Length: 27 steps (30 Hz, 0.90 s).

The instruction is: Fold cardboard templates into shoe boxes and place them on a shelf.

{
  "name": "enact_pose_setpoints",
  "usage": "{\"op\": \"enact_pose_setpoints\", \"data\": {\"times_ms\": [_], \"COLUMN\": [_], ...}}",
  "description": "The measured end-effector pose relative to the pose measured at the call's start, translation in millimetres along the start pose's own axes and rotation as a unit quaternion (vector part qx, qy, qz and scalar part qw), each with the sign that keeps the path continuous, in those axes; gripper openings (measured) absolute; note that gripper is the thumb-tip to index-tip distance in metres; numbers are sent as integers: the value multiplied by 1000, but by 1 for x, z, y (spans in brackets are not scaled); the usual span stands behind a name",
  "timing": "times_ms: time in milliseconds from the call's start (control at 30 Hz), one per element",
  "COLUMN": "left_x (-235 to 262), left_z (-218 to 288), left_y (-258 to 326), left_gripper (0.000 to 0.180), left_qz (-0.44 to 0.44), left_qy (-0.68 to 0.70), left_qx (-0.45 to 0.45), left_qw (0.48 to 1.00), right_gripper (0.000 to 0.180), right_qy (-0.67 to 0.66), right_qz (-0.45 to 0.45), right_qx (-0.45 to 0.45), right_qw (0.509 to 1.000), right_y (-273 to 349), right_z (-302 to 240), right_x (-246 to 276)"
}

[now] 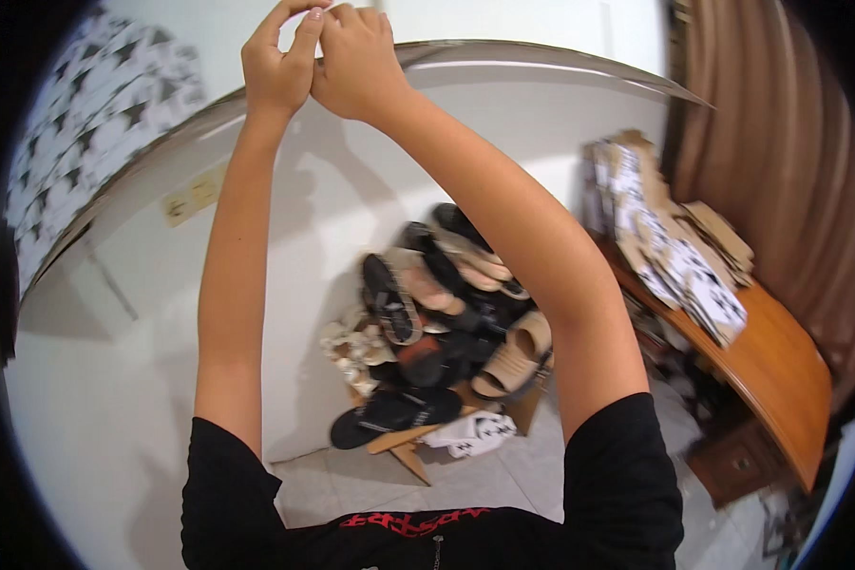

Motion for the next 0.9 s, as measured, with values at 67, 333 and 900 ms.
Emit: {"op": "enact_pose_setpoints", "data": {"times_ms": [67, 333, 900], "left_x": [-53, -280, -447], "left_z": [23, 213, 456], "left_y": [8, 110, 517], "left_gripper": [24, 41, 54], "left_qz": [-100, -595, -789], "left_qy": [56, 258, 342], "left_qx": [28, 41, 458], "left_qw": [993, 760, 226], "right_gripper": [40, 44, 52], "right_qy": [35, 50, 11], "right_qz": [-145, -508, -262], "right_qx": [-57, -462, -848], "right_qw": [987, 725, 461], "right_y": [34, 207, 495], "right_z": [15, 16, 8], "right_x": [63, 346, 610]}}
Point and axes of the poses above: each hand's wrist, its own y-axis away from the middle knuckle, its own x-axis out of the back of the hand, z = x × y, the point moved 1 cm from there along -y, towards the middle knuckle, and after that the axes turned 14 degrees about -y, right-handed, at the moved point
